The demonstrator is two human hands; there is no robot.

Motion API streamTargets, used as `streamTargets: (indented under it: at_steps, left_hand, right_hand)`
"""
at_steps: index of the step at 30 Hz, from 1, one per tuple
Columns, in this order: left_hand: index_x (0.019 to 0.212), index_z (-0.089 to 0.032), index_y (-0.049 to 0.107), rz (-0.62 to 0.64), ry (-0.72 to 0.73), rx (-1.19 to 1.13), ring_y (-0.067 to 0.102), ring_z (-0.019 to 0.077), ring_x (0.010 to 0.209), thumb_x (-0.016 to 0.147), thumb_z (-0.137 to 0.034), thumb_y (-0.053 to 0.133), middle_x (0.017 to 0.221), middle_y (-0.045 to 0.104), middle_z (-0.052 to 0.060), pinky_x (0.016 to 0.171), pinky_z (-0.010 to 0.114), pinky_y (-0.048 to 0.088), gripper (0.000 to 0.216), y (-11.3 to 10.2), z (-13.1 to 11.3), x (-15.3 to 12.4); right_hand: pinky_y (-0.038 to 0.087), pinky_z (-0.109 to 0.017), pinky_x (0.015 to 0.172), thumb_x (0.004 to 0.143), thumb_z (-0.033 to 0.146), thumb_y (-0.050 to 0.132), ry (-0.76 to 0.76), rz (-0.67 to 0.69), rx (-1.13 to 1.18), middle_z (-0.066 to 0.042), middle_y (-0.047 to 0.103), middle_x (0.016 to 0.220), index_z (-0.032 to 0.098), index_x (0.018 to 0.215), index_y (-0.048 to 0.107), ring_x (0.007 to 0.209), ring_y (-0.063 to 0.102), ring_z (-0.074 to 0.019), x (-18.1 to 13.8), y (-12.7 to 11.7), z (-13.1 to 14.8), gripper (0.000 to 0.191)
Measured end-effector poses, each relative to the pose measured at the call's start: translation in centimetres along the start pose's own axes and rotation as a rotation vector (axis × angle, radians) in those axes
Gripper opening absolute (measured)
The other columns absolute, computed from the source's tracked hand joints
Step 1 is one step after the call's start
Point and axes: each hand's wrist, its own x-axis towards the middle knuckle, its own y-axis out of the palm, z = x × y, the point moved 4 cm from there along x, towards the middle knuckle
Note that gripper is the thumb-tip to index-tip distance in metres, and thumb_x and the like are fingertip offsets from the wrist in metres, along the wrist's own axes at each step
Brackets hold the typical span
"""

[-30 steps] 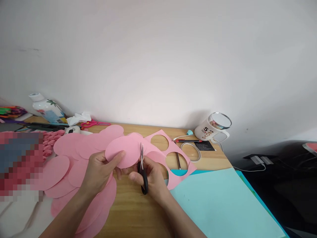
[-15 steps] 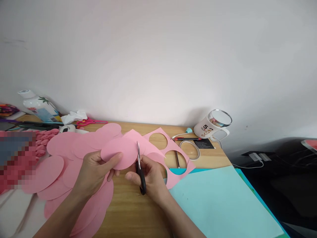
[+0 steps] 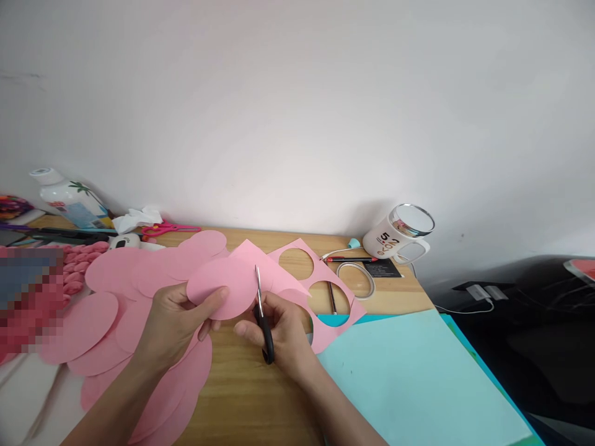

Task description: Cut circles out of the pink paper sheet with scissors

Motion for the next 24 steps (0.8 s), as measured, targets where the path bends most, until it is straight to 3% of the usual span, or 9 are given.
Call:
streamTargets:
  at_steps: [11, 24]
  left_hand:
    - [0.042, -0.015, 0.049, -0.007, -0.041, -0.001, 0.038, 0.0059, 0.03, 0.071, -0.03, 0.063, 0.035, 0.05, -0.003, 0.033, 0.019, 0.03, 0.035, -0.02, 0.22, 0.09]
    - [0.043, -0.015, 0.047, -0.029, -0.072, -0.033, 0.032, 0.0043, 0.029, 0.068, -0.031, 0.065, 0.032, 0.044, -0.004, 0.031, 0.017, 0.025, 0.035, -0.12, 0.44, 0.06]
  right_hand:
    - [0.021, -0.022, 0.044, 0.064, 0.057, 0.066, 0.021, -0.001, -0.027, 0.005, 0.032, 0.057, 0.019, 0.064, 0.044, 0.052, 0.026, -0.0094, 0.0, 0.17, -0.18, 0.044]
    - [0.023, -0.022, 0.043, 0.066, 0.053, 0.067, 0.02, -0.01, -0.039, 0.006, 0.037, 0.051, 0.019, 0.065, 0.048, 0.047, 0.029, -0.0091, -0.24, 0.04, -0.62, 0.039]
